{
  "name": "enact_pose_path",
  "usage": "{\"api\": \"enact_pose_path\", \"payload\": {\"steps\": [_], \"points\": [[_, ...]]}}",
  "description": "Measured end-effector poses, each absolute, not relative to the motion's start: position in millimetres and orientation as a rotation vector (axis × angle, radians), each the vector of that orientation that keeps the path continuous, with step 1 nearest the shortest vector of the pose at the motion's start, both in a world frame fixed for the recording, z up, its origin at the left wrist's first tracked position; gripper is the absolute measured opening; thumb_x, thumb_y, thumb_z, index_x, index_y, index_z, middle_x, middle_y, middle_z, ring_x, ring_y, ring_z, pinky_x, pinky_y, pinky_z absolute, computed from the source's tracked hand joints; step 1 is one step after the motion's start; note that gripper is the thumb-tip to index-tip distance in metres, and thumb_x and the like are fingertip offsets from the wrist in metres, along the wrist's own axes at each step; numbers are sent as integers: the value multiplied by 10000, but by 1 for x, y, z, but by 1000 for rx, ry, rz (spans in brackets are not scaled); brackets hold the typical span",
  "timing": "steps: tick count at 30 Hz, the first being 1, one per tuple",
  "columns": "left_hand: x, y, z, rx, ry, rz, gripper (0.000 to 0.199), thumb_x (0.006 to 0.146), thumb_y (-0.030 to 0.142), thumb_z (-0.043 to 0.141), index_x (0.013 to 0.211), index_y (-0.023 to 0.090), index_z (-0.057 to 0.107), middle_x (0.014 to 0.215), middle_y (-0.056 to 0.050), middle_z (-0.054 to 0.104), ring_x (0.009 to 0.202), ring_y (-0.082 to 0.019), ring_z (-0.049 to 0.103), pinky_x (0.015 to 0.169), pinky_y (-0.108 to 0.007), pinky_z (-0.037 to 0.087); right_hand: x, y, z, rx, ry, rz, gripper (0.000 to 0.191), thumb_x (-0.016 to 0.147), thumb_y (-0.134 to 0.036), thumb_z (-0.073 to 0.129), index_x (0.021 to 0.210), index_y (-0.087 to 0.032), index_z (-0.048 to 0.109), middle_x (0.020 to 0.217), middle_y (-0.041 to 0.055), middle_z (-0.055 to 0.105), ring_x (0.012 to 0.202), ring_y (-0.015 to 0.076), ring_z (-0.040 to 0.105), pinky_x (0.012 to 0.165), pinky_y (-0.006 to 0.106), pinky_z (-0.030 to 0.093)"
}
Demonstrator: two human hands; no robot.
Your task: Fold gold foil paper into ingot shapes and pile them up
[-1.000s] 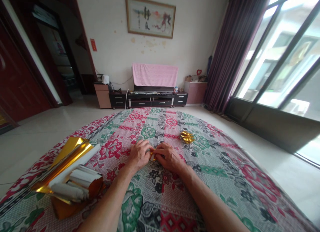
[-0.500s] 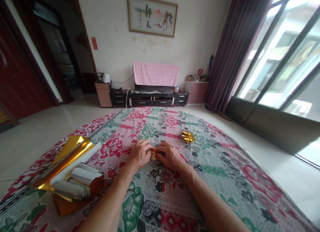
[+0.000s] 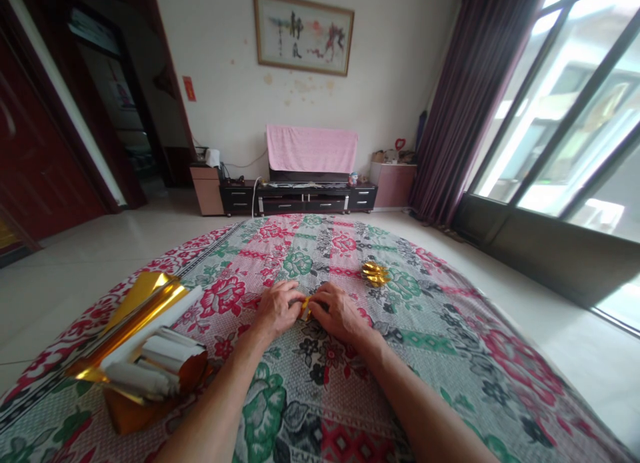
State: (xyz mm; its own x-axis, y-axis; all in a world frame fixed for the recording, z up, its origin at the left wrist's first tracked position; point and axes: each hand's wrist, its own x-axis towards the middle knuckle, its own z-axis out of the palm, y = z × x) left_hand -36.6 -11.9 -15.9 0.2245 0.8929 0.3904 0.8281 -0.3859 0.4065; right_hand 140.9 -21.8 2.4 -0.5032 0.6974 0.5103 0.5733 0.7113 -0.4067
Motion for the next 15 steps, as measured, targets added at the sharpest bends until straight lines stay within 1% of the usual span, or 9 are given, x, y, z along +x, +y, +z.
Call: {"api": "enact_pose_path", "payload": {"steps": [3,5,7,9,12,15], "points": [[-37,-14,-12,2356,1661,894,207,716,193,552,846,234,709,1122,-52,603,1054,-200,515,955,-337,379,137,-22,-1,-1024,-2193,210,93,786,-230,576,772,-169,645,756,29,557,752,129,522,715,245,399],[-39,-17,-5,2331,1671,900,216,701,167,558,857,218,698,1052,-51,625,1003,-182,539,929,-300,391,136,-22,-2,-1034,-2189,204,83,765,-243,604,766,-169,641,765,29,553,754,130,523,717,246,399],[-41,-21,3,2313,1691,811,212,703,171,547,854,222,687,895,-30,645,861,-157,572,819,-265,437,136,-23,-3,-1044,-2188,203,92,771,-254,599,767,-171,637,771,29,548,760,131,524,721,248,397],[-43,-24,11,2296,1735,670,167,703,196,542,773,228,690,807,-18,628,753,-144,573,724,-248,443,136,-23,-2,-1066,-2186,201,108,786,-267,583,765,-172,632,771,30,543,766,133,522,724,252,394],[-46,-27,16,2324,1688,592,167,689,186,541,759,227,686,791,-11,618,724,-138,565,688,-241,428,135,-24,-1,-1110,-2187,191,140,802,-297,568,762,-173,620,777,30,539,773,136,518,723,255,388],[-47,-27,16,2292,1601,627,177,695,247,556,823,227,677,773,-5,616,678,-129,556,642,-231,423,134,-25,1,-1142,-2193,180,187,817,-341,550,764,-172,611,782,31,534,766,134,514,709,250,383]]}}
